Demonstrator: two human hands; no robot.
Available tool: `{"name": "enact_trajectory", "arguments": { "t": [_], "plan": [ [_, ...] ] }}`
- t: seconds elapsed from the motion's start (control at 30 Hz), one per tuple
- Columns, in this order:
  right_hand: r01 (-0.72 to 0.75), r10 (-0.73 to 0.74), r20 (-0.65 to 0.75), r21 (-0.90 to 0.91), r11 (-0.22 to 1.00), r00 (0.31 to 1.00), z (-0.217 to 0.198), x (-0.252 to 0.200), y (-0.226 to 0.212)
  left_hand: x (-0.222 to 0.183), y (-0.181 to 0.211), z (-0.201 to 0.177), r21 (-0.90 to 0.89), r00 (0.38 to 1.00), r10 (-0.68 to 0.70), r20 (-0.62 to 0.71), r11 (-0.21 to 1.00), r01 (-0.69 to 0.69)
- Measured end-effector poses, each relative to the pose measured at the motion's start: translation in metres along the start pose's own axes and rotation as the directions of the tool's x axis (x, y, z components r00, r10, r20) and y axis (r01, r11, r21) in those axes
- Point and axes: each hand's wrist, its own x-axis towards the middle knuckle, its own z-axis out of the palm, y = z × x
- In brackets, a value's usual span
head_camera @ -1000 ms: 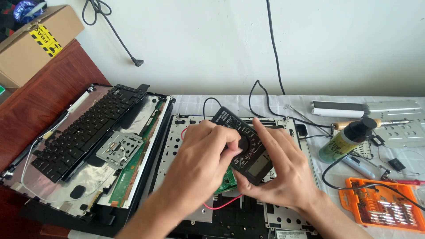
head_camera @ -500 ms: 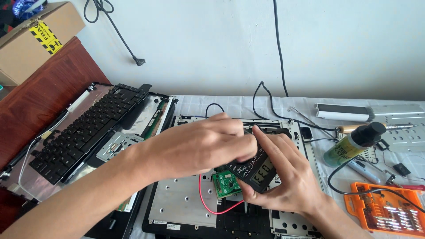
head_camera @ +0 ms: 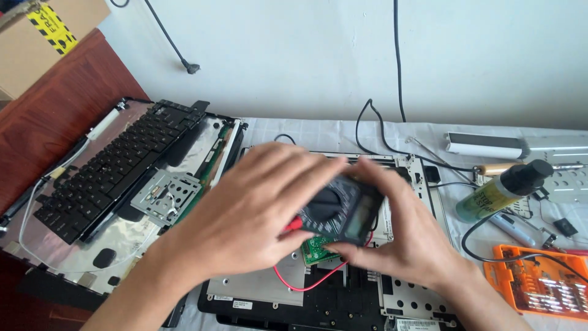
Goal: Using a digital multimeter to test components on a disassembled laptop motherboard and a daughterboard.
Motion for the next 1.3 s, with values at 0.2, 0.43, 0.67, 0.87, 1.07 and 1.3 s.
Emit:
{"name": "enact_trajectory", "arguments": {
  "t": [0.2, 0.43, 0.67, 0.87, 1.07, 1.3],
  "plan": [
    [-0.209, 0.216, 0.023, -0.164, 0.964, 0.976, -0.010, 0.017, 0.009, -0.037, -0.007, -0.022, -0.264, 0.881, -0.465, -0.088, 0.864, 0.430],
    [-0.609, 0.609, -0.039, 0.012, 0.793, 0.792, 0.000, 0.022, 0.010, -0.079, -0.008, 0.002, -0.243, 0.865, -0.495, 0.086, 0.831, 0.500],
    [-0.681, 0.743, -0.138, 0.319, 0.659, 0.654, -0.004, 0.026, 0.013, -0.093, -0.011, 0.010, -0.191, 0.894, -0.333, 0.301, 0.897, 0.399],
    [-0.489, 0.694, -0.227, 0.563, 0.666, 0.684, 0.000, 0.019, 0.021, -0.094, -0.005, 0.007, -0.295, 0.895, -0.237, 0.379, 0.885, 0.359],
    [-0.293, 0.654, -0.231, 0.753, 0.590, 0.721, 0.007, 0.014, 0.028, -0.086, 0.005, 0.011, -0.436, 0.890, -0.157, 0.428, 0.826, 0.356],
    [-0.243, 0.708, -0.200, 0.847, 0.472, 0.678, 0.001, 0.018, 0.025, -0.093, -0.004, 0.011, -0.314, 0.819, -0.241, 0.521, 0.837, 0.447]
  ]
}}
